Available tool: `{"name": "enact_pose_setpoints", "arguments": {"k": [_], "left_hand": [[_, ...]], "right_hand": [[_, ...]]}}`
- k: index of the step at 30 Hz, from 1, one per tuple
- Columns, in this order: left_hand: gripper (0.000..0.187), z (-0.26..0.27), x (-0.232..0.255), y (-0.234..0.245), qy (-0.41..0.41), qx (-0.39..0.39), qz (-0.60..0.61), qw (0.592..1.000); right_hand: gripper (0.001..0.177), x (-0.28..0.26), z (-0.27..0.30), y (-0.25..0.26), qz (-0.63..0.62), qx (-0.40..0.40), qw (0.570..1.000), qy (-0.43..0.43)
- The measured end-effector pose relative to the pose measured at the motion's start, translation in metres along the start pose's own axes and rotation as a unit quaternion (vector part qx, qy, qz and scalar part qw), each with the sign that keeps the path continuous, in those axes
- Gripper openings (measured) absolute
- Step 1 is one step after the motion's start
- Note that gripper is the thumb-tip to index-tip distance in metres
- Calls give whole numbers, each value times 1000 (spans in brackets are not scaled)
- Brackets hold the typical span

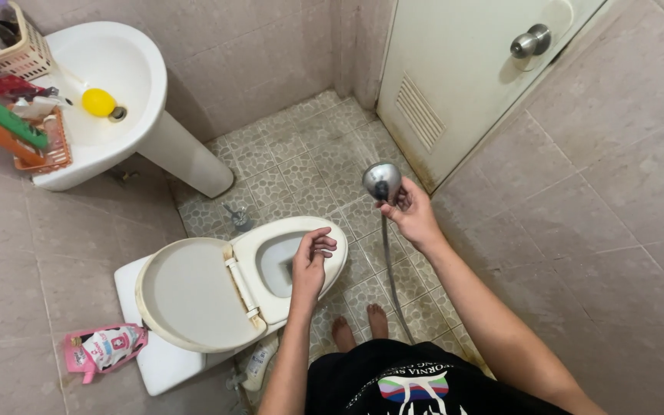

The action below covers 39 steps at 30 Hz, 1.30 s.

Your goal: Testing and using a bidet sprayer to clean a toilet seat and sink area in a bathroom.

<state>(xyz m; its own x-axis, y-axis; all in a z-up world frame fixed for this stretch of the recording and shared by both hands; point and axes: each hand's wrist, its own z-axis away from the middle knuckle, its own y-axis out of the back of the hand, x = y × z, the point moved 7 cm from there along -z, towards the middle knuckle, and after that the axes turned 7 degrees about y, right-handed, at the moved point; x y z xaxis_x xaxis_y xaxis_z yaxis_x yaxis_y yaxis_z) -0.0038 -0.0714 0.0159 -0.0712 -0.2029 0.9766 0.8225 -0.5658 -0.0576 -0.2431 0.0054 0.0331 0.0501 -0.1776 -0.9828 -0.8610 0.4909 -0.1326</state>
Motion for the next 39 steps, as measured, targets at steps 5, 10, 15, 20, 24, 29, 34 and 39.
{"name": "enact_pose_setpoints", "arguments": {"k": [5, 10, 15, 20, 24, 29, 34, 39], "left_hand": [[51, -6, -6, -6, 2, -11, 6, 1000], [51, -12, -14, -13, 0, -31, 13, 999], [53, -15, -16, -17, 6, -34, 6, 999], [53, -14, -13, -20, 11, -35, 6, 999], [52, -13, -12, -19, 15, -29, -5, 999], [52, -8, -9, -12, 16, -12, -6, 1000], [52, -1, -9, 3, 3, 17, -10, 1000], [54, 9, -14, 21, -2, 40, 10, 999]], "right_hand": [[55, -4, 0, 10, -8, 52, 999, 7], [48, 10, 2, 29, 1, 68, 997, 26], [38, 22, 5, 46, 23, 76, 997, -3], [34, 30, 11, 56, -7, 87, 996, -15], [34, 33, 12, 53, -20, 82, 996, -26], [29, 33, 7, 39, -25, 61, 998, -8], [31, 40, -1, 18, -47, 22, 998, -40], [29, 43, -8, -17, -100, -73, 991, -41]]}}
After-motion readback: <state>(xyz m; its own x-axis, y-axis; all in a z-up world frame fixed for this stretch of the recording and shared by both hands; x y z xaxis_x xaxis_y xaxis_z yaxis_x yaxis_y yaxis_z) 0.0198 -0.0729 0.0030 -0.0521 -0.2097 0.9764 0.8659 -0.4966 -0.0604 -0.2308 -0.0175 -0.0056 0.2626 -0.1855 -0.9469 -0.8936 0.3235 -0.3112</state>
